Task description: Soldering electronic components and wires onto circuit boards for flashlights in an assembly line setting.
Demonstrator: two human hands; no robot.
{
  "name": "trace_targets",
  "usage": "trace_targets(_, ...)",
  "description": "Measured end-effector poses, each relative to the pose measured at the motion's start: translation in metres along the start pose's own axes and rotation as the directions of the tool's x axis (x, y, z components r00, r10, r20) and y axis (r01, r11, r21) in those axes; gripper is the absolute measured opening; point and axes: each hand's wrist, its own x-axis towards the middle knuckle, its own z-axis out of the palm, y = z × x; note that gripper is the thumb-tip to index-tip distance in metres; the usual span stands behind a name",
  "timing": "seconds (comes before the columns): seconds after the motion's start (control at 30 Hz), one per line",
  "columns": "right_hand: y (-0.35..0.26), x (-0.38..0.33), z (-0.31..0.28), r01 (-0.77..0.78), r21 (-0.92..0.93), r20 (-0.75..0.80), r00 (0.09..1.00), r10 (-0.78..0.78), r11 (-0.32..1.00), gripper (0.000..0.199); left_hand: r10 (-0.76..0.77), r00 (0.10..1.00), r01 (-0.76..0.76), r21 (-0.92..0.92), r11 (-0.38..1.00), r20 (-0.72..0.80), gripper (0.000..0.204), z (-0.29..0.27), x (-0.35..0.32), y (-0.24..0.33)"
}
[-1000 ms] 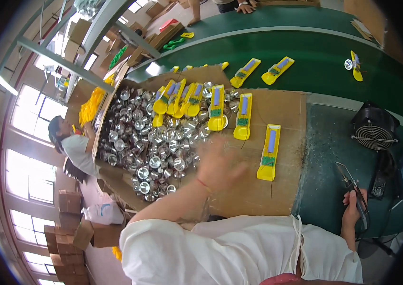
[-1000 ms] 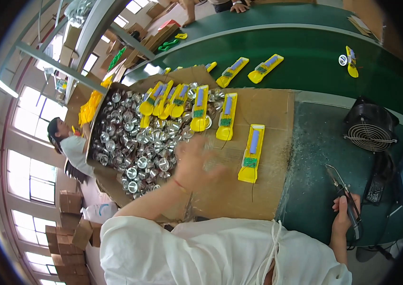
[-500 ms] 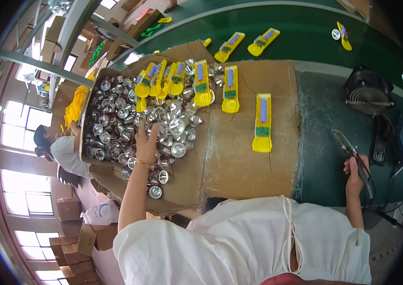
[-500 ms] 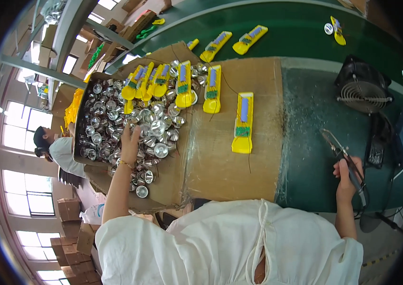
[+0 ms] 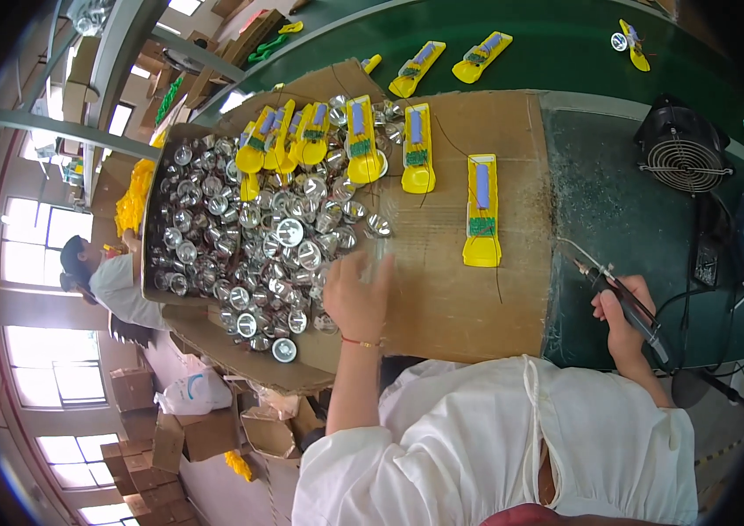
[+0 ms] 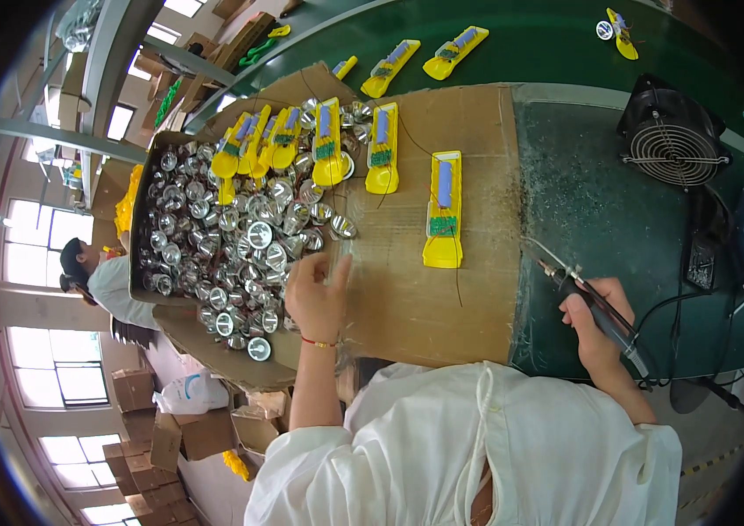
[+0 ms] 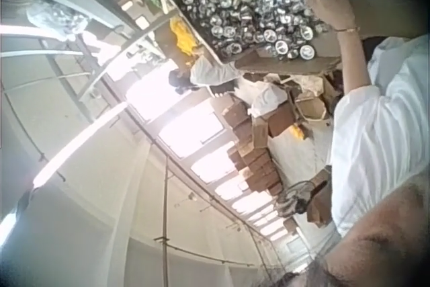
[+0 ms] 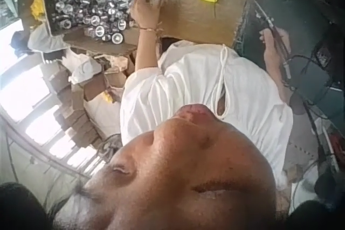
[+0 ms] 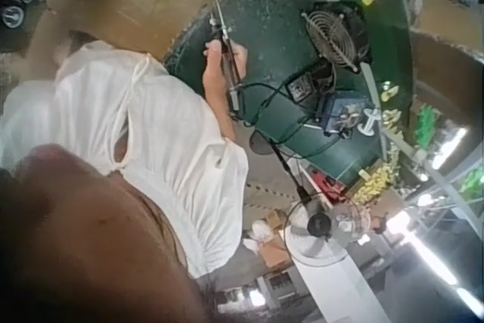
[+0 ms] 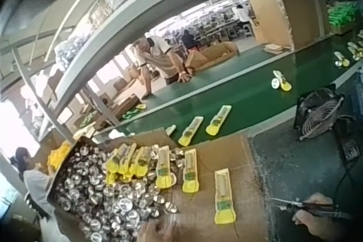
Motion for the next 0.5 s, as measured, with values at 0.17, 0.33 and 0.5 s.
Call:
trace_targets(0.17, 0.001, -0.003, -0.002, -0.055, 0.02, 0.004, 0.998, 0.055, 0.998, 0.016, -0.081, 0.995, 0.085, 0.051, 0.995, -0.062, 0.016, 0.014, 0.034, -0.001)
trace_targets(0.33, -0.005, -0.004, 0.007, -0.049, 0.022, 0.046, 0.998, 0.047, 0.999, 0.018, 0.021, 0.997, -0.044, -0.305, 0.951, -0.08, 0.011, 0.034, 0.039, -0.002)
trace_targets(0.5, -0.008, 0.004, 0.016, -0.046, 0.046, 0.076, 0.996, 0.042, 0.998, 0.018, -0.142, 0.951, 0.309, -0.851, 0.425, 0.274, 0.006, 0.025, 0.028, 0.034)
